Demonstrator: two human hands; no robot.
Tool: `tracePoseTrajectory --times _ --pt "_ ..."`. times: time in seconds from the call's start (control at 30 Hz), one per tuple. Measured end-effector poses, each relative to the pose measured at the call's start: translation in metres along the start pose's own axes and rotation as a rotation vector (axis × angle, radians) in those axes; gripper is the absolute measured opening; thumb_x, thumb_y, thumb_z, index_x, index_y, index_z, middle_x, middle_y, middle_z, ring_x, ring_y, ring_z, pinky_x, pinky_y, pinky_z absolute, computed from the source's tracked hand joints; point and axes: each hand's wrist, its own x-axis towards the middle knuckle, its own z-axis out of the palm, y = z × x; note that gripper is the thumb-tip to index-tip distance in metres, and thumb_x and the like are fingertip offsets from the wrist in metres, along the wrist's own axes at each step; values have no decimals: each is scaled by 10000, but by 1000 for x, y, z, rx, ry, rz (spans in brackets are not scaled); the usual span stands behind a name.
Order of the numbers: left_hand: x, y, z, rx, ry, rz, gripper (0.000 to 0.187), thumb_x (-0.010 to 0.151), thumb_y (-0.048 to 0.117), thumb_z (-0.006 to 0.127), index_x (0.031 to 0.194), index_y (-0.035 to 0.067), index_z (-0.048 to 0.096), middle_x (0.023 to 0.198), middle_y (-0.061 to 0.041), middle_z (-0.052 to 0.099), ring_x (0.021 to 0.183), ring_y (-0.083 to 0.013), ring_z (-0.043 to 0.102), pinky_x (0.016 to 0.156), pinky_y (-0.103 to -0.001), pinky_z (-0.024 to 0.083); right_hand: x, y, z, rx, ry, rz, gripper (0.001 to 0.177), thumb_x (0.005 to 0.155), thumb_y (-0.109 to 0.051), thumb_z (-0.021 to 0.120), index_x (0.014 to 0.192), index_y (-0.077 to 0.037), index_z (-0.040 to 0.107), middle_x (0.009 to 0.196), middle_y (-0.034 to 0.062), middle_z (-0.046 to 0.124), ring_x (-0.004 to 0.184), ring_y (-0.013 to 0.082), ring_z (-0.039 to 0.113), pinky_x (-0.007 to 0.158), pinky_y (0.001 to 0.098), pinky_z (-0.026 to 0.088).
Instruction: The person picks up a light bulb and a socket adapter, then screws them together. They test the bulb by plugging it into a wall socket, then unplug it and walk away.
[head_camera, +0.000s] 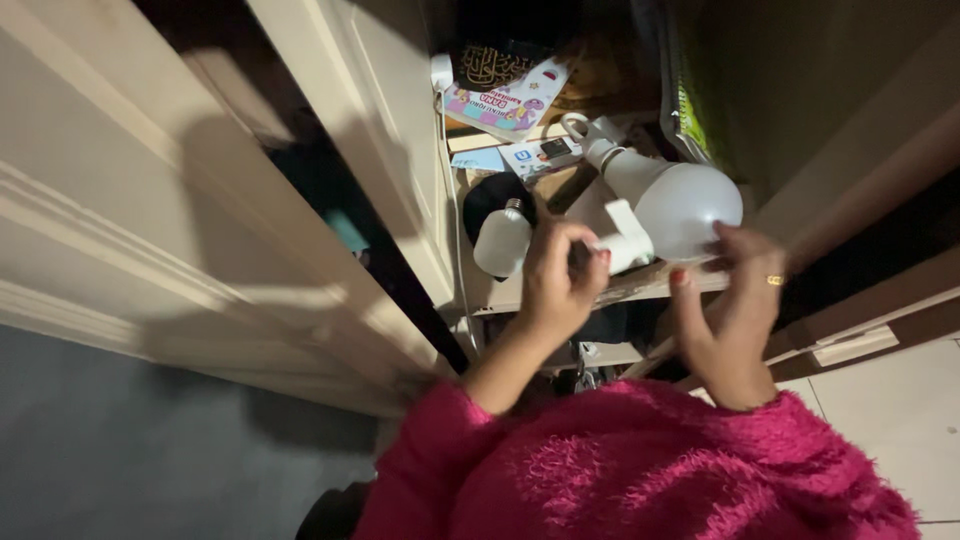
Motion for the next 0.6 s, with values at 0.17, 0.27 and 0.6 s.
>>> tracePoseTrajectory --times 0.17,0.27,0.6 --pt "-18 5 5 -68 -40 149 263 808 229 578 909 30 439 888 -117 494 815 -212 510 710 -300 436 4 -11 11 792 -344 613 365 854 -179 449 1190 -40 413 951 73 534 816 139 523 724 262 447" --pt "-24 -5 -5 -125 -142 -33 294 806 258 561 988 38 492 924 -110 554 812 -180 570 701 -274 464 6 -9 16 998 -343 714 343 855 -175 459 1166 -31 439 997 66 532 867 115 520 746 249 454" --pt "-8 -59 -37 998 -75 -374 770 573 438 693 1123 -21 409 1046 -252 480 954 -395 470 799 -437 394 -2 -11 5 794 -330 593 341 810 -118 546 1123 -5 469 988 71 572 854 124 546 751 236 446"
